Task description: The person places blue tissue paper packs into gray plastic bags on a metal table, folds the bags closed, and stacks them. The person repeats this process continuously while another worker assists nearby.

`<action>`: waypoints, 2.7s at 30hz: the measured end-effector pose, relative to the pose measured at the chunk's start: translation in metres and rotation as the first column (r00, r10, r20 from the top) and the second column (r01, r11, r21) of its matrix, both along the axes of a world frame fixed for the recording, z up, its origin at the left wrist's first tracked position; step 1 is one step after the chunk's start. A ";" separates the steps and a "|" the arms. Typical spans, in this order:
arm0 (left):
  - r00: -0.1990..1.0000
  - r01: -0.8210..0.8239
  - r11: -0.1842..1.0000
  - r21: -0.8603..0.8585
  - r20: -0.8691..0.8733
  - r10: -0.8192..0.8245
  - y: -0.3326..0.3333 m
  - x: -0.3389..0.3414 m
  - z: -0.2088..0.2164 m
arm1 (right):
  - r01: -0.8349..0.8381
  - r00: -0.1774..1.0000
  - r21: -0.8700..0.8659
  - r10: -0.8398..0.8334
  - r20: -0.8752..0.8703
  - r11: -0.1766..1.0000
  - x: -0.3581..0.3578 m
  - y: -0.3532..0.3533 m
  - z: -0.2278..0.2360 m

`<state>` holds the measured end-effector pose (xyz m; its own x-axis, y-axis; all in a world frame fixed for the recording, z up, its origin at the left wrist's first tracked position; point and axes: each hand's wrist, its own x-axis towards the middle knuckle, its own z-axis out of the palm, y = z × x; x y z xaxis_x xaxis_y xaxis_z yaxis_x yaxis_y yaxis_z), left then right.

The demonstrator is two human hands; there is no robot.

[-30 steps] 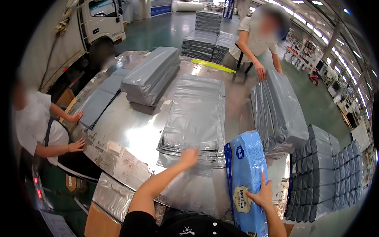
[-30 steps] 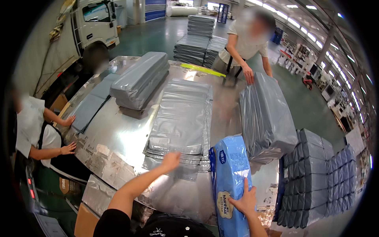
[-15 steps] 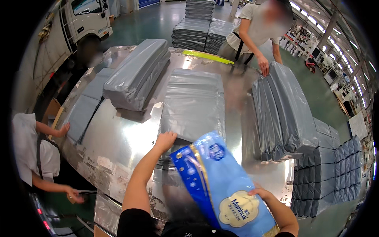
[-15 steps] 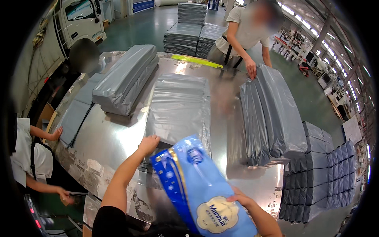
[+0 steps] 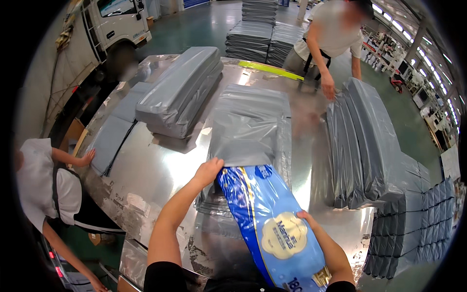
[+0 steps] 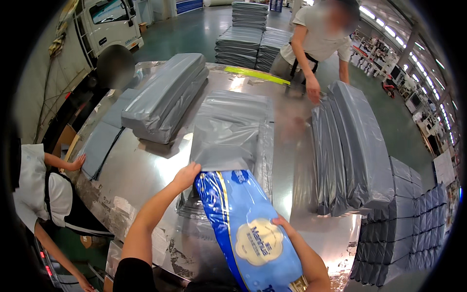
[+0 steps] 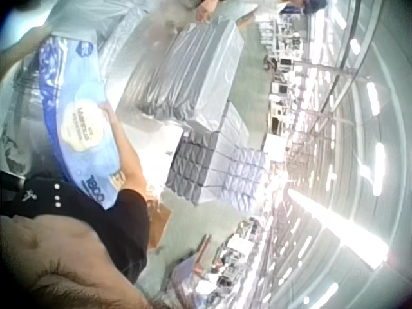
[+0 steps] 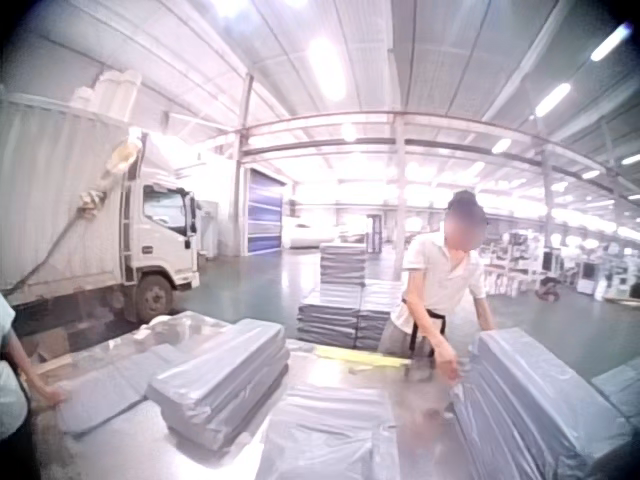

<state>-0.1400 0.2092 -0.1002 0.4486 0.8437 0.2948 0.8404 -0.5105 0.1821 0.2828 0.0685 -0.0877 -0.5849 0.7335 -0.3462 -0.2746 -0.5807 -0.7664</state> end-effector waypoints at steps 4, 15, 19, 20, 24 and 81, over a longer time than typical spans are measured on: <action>0.940 -0.253 0.967 0.003 0.237 0.245 0.033 0.031 -0.018 | 0.246 0.968 0.180 -0.251 0.004 0.952 -0.009 0.053 -0.046; 0.804 -0.477 0.753 -0.453 0.120 0.582 0.077 0.016 -0.073 | -0.065 0.148 0.935 -0.923 0.354 0.348 -0.090 0.220 -0.044; 0.817 -0.401 0.757 -0.516 0.172 0.550 0.054 0.012 -0.070 | -0.093 0.424 0.813 -0.716 0.555 0.575 -0.081 0.224 -0.060; 0.818 -0.378 0.781 -0.497 0.214 0.533 0.031 0.007 -0.074 | -0.170 0.437 0.822 -0.707 0.557 0.543 -0.079 0.197 -0.060; 0.970 -0.124 0.670 -0.731 0.052 0.236 -0.128 0.007 -0.047 | -0.506 0.634 0.658 -0.276 0.722 0.559 -0.025 0.008 -0.056; 0.301 0.303 0.349 -0.887 0.437 0.848 -0.418 0.014 -0.082 | -0.366 -0.484 -0.404 0.199 0.852 0.838 0.190 -0.394 -0.015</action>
